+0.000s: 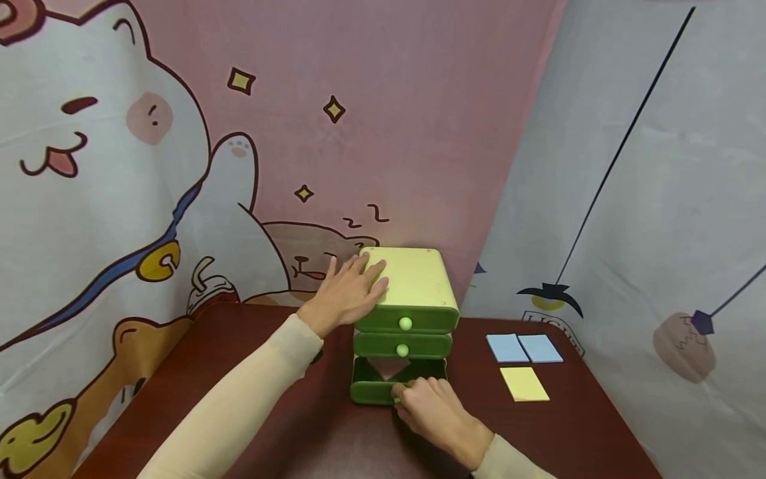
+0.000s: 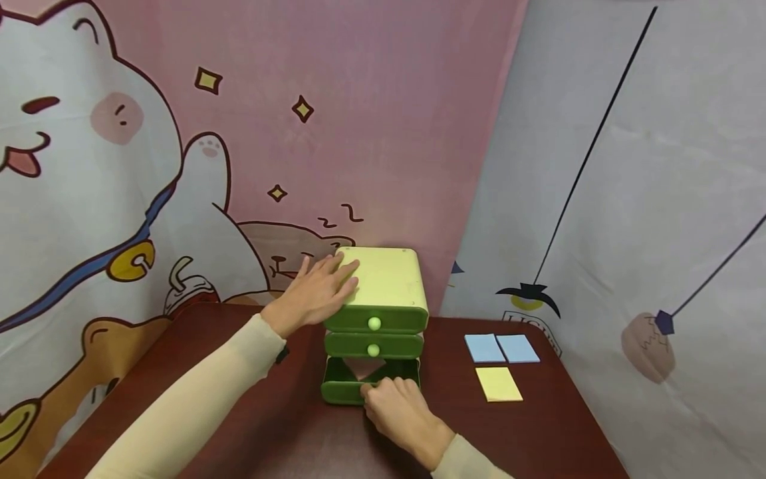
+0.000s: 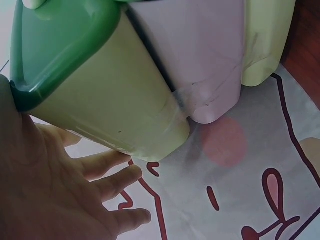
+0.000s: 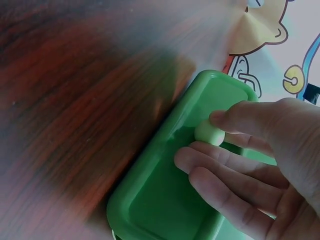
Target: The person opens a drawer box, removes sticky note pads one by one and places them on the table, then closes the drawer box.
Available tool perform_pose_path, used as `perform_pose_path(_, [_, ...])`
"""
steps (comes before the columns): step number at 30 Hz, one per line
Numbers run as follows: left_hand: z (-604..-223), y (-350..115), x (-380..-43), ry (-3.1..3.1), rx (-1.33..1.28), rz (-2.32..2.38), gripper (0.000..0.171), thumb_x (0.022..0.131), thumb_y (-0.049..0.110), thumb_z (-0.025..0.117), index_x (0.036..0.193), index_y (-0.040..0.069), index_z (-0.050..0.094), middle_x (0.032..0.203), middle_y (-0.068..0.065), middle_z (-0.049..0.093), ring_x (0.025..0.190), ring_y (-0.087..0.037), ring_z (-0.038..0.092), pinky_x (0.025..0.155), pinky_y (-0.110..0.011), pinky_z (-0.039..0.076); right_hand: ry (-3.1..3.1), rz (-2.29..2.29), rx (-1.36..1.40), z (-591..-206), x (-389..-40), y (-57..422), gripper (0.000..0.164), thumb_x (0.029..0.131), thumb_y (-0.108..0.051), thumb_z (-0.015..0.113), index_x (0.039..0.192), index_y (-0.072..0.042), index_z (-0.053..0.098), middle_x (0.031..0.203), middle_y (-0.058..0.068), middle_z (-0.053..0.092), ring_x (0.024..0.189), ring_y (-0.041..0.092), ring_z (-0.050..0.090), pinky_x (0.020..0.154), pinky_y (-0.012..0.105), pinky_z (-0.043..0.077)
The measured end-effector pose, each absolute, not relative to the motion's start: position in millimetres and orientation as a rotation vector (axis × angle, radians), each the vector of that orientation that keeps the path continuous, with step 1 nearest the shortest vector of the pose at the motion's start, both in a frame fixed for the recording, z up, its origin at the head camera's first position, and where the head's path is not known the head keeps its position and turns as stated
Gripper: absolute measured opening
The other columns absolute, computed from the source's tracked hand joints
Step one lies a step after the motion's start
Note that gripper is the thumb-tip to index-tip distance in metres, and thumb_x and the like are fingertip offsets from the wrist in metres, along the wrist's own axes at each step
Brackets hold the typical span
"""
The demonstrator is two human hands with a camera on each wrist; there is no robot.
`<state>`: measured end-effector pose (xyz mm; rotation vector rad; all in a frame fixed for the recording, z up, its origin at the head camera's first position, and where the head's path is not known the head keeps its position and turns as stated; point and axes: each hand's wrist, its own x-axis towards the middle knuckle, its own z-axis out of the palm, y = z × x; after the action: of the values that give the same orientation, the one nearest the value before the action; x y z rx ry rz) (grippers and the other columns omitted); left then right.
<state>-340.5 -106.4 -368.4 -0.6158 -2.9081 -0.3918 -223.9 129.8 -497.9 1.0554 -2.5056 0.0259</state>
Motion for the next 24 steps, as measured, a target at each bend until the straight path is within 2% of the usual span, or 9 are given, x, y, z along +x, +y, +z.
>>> perform_pose_path(13, [-369.4,-106.5,-339.7,-2.904,-0.619,-0.405,0.074,0.123,0.065,0.020,0.185,0.028,0.037,0.196,-0.016,0.025,0.182,-0.044,0.025,0.146,-0.077,0.009,-2.510,0.017,1.044,-500.5,-220.0,129.9,0.020,0.092,-0.022,0.099,0.092,-0.025,0.079,0.074,-0.009,0.076,0.054,0.013,0.065,0.043,0.028,0.039])
perform_pose_path(20, [-369.8,-107.2,-340.6,-2.899,-0.624,-0.388,0.075,0.122,0.066,0.019,0.185,0.029,0.037,0.196,-0.015,0.024,0.182,-0.043,0.025,0.146,-0.078,0.010,-2.508,-0.002,1.027,-502.1,-216.7,130.5,0.030,0.091,-0.025,0.099,0.085,-0.027,0.070,0.069,-0.008,0.071,0.051,0.016,0.061,0.041,0.029,0.035])
perform_pose_path(24, [-368.8,-106.6,-340.7,-2.896,-0.625,-0.380,0.075,0.122,0.066,0.019,0.185,0.029,0.037,0.196,-0.015,0.024,0.182,-0.043,0.026,0.146,-0.078,0.011,-2.493,-0.016,1.024,-502.4,-214.5,131.2,0.031,0.091,-0.026,0.099,0.084,-0.027,0.069,0.069,-0.009,0.070,0.050,0.016,0.061,0.041,0.029,0.035])
